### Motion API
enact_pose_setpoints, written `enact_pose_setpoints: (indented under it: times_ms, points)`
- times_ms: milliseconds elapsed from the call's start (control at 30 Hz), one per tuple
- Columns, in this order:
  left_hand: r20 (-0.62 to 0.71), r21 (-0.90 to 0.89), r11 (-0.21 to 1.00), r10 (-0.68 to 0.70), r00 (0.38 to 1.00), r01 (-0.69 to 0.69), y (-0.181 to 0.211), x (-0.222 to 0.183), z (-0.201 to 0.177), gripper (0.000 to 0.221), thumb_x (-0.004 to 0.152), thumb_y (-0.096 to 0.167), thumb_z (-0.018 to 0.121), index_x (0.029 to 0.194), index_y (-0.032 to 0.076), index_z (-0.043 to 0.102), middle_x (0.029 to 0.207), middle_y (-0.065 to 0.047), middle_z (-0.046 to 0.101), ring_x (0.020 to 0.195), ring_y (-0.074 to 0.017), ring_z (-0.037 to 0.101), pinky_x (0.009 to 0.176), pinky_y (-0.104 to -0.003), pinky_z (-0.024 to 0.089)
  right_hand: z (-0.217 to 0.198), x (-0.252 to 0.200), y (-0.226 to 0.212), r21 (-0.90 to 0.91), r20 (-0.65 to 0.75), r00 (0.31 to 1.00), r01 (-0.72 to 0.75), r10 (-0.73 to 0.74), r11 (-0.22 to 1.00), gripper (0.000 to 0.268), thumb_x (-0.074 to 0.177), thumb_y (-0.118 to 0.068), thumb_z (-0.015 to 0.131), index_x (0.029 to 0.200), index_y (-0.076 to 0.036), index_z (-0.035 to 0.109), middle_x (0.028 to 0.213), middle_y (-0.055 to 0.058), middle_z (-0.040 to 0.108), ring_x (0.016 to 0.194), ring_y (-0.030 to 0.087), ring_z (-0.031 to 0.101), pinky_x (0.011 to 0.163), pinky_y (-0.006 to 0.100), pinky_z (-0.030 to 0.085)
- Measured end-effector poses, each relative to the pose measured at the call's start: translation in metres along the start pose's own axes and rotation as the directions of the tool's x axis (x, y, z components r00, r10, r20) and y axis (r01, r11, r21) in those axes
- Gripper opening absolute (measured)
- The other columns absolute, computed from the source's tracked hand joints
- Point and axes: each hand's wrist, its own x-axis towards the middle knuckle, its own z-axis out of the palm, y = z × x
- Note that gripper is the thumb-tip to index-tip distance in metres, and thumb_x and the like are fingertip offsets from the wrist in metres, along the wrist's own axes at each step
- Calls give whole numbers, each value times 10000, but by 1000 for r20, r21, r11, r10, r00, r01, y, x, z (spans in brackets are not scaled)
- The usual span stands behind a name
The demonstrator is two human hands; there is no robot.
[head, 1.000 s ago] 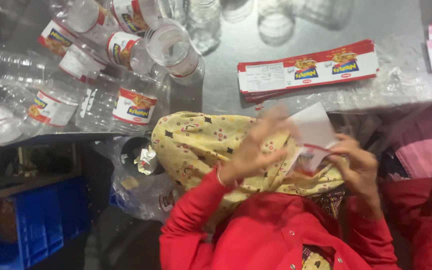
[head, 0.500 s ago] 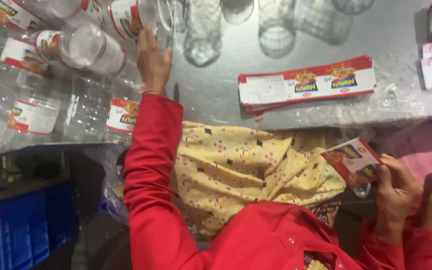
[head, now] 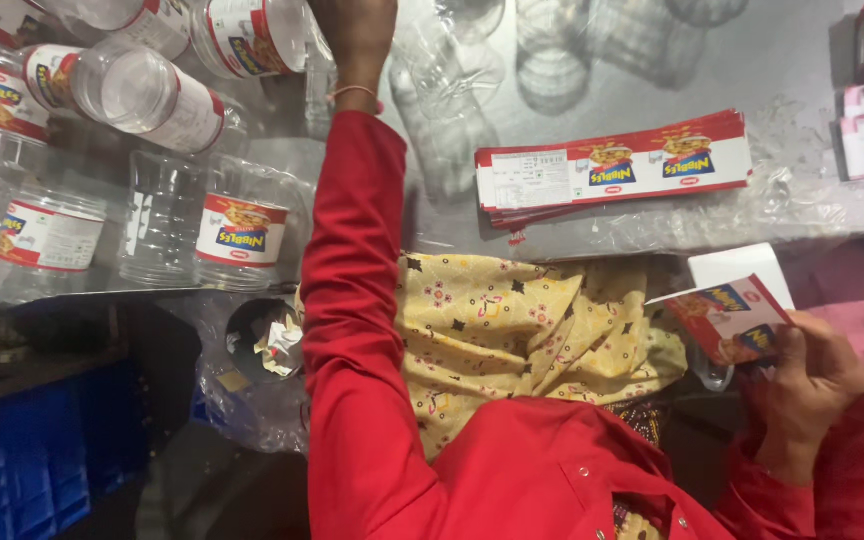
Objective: The person peels adhesive labels from a strip and applies them to the sides of clear plastic bottles one at a time by hand.
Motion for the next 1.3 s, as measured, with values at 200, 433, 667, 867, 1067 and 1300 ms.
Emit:
enact_pose_setpoints:
  times_ms: [200,433,667,867,1067,1300]
  points:
    - [530,-553,781,60,846,291,-9,-18,4,483,857,528,800,991,71,719,1085,-253,675,1054,-304,620,978,-380,473,7,5,3,92,1,998,65,-65,994,100,1140,34,678,1240,45,682,1168,75,700,1036,88,641,947,199,510]
    - [677,-611,565,11,736,554,29,23,-79,330,967,409,763,914,92,686,841,-51,798,792,-151,804,728,-301,602,-21,16,23,309,-151,987,108,-64,945,122,1079,-16,707,1191,8,664,1123,50,690,984,98,655,899,219,532]
    - [666,-746,391,456,591,539,162,-84,-337,280,1003,334,692,1118,90,618,931,-98,686,834,-242,673,760,-376,530,-33,-6,1,583,63,998,-40,4,812,312,945,-76,775,1210,-9,624,1040,54,691,896,114,684,786,233,544]
    - [736,-574,339,612,288,746,189,-143,-396,305,1035,375,588,1103,77,578,846,-165,640,810,-383,644,696,-466,461,16,-32,-62,227,602,797,-213,35,950,477,830,-127,834,1226,-23,589,969,58,691,819,129,709,690,245,555]
    - [673,-644,341,678,295,685,195,-122,-412,366,980,384,640,1139,56,605,801,-166,639,749,-372,636,651,-472,441,50,-31,-112,137,725,658,154,-205,978,641,715,-178,892,1241,-37,555,897,62,692,743,143,734,593,257,566]
    - [662,-606,351,720,207,714,197,-114,-413,306,954,357,656,1046,69,609,778,-125,650,708,-323,661,631,-445,471,43,-14,-117,70,727,640,291,-248,954,705,664,-206,918,1254,-81,553,765,33,695,687,147,688,561,289,514]
